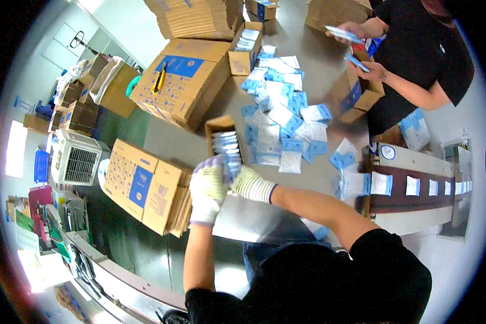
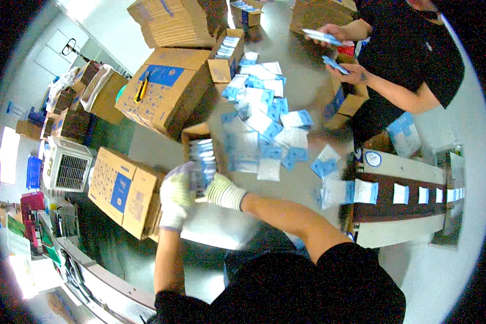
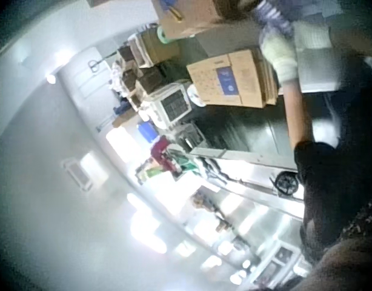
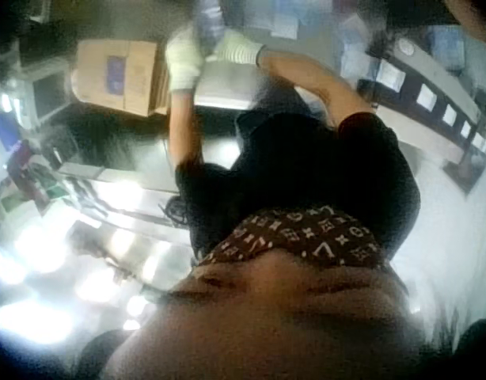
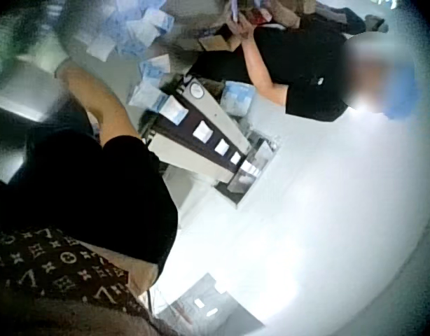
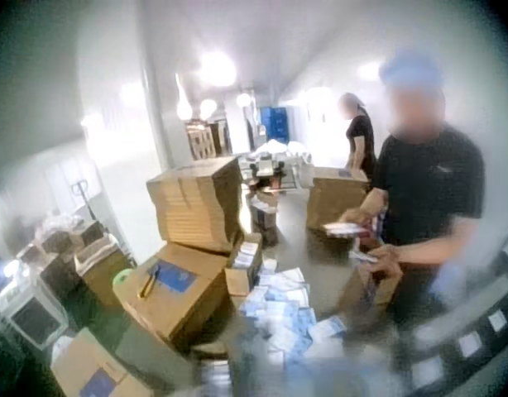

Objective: The person picks up small blue and white pouches from a pile on a table and places them into a small cardboard box. After filling the box, the person sets it aside on the table and picks up another empty flat box to repeat the process.

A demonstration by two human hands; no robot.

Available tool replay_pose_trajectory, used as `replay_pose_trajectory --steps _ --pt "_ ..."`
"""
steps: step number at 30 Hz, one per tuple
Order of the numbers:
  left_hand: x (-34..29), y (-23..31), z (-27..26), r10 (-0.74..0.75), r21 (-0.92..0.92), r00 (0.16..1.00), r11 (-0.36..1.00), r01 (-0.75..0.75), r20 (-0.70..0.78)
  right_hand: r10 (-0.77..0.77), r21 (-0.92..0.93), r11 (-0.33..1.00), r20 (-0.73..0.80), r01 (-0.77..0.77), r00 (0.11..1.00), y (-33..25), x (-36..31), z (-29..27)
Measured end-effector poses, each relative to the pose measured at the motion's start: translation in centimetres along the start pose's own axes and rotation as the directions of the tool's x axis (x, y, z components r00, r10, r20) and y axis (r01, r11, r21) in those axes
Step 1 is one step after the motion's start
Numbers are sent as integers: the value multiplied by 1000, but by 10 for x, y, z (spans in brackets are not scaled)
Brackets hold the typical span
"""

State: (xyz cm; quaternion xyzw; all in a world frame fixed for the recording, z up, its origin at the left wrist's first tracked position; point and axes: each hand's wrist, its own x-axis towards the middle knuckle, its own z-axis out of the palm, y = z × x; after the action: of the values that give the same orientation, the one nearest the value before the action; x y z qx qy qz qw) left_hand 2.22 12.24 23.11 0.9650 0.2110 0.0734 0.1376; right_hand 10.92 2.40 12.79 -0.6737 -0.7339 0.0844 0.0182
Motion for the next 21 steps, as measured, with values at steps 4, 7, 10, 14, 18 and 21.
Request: replay_pose_trajectory --steps 4,7,10,14,18,21 --pt "-25 -57 -30 -83 255 991 961 108 -109 189 -77 980 104 -182 976 97 70 -25" --pt "-51 -85 -32 -288 385 951 895 225 113 297 -96 954 140 -285 945 175 126 -48" --pt "-49 -97 -24 -259 368 964 903 221 59 428 -156 885 -95 -438 899 259 164 -39" --pt "-37 -97 -8 -205 313 978 928 203 -27 535 -192 661 -558 -726 634 319 184 -17" --pt "-46 -94 -2 -235 352 968 902 249 -83 280 -207 921 -234 -329 931 189 106 0" --pt "-61 -98 5 -150 378 983 908 181 -109 -173 -74 978 221 194 960 92 -20 47"
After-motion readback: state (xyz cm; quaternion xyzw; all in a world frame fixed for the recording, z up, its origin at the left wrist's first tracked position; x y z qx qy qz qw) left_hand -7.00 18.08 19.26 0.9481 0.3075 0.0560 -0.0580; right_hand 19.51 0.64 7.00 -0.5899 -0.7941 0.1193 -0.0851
